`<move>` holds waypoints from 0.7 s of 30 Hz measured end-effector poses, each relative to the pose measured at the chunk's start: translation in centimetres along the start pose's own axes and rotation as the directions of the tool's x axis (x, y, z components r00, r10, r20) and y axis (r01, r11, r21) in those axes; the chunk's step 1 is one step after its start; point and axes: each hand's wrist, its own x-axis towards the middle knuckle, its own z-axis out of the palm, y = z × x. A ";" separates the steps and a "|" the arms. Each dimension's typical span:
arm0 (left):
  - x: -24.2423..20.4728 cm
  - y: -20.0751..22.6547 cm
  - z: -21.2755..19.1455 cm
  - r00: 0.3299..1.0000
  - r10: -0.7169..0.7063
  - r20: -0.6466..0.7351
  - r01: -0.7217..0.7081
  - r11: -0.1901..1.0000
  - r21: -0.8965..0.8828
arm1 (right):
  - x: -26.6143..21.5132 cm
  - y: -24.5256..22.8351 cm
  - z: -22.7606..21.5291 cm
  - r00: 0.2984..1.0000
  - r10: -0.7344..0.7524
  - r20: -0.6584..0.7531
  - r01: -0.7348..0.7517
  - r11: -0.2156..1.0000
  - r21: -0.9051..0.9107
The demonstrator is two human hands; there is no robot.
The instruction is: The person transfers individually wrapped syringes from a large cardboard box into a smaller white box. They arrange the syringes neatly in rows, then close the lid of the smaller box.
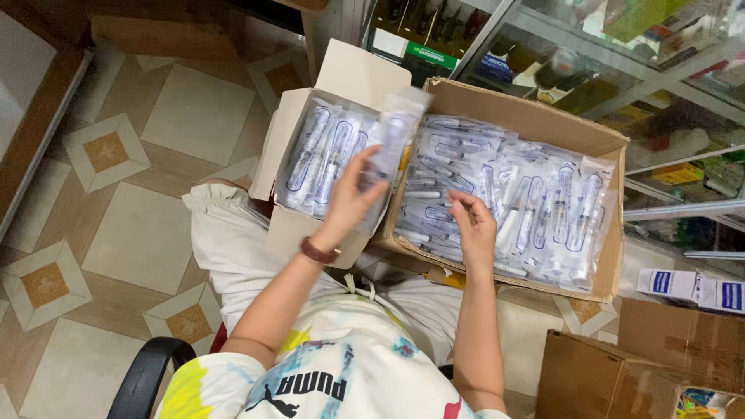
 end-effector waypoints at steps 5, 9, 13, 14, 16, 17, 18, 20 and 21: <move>0.8 -2.8 -6.6 0.964 0.150 -0.219 -0.060 0.927 0.370 | 0.0 1.3 0.2 0.996 0.083 -0.045 -0.092 0.954 -0.284; 1.2 -3.9 -7.9 0.973 0.166 -0.162 -0.064 0.865 0.498 | -0.3 0.8 1.1 1.000 -0.020 0.022 0.027 0.920 -0.391; 1.4 -3.0 -7.4 0.985 -0.017 -0.171 0.114 0.810 0.575 | -0.6 -0.1 1.4 0.997 -0.049 0.060 0.069 0.910 -0.408; 1.4 -2.6 -7.1 0.981 -0.064 -0.182 0.162 0.785 0.598 | -0.6 -0.2 1.5 0.996 -0.053 0.065 0.075 0.906 -0.417; 1.1 -2.2 -6.5 0.978 0.097 -0.184 0.065 0.697 0.714 | -0.7 -0.6 1.6 0.999 -0.011 0.048 0.032 0.891 -0.452; 1.1 -2.3 -6.3 0.968 0.177 -0.176 0.022 0.642 0.767 | -0.7 -0.7 1.6 0.999 0.009 0.039 0.011 0.883 -0.469; 1.2 -2.7 -6.4 0.964 0.234 -0.124 -0.040 0.592 0.805 | -0.7 -0.8 1.7 0.999 0.019 0.038 0.001 0.884 -0.467; 1.7 -4.4 -6.3 0.942 0.337 -0.011 -0.160 0.475 0.865 | -0.6 -0.9 1.8 0.999 0.038 0.037 -0.017 0.886 -0.463; 1.8 -5.5 -6.0 0.946 0.326 -0.004 -0.166 0.494 0.854 | -0.6 -0.9 1.9 0.998 0.029 0.047 -0.005 0.891 -0.455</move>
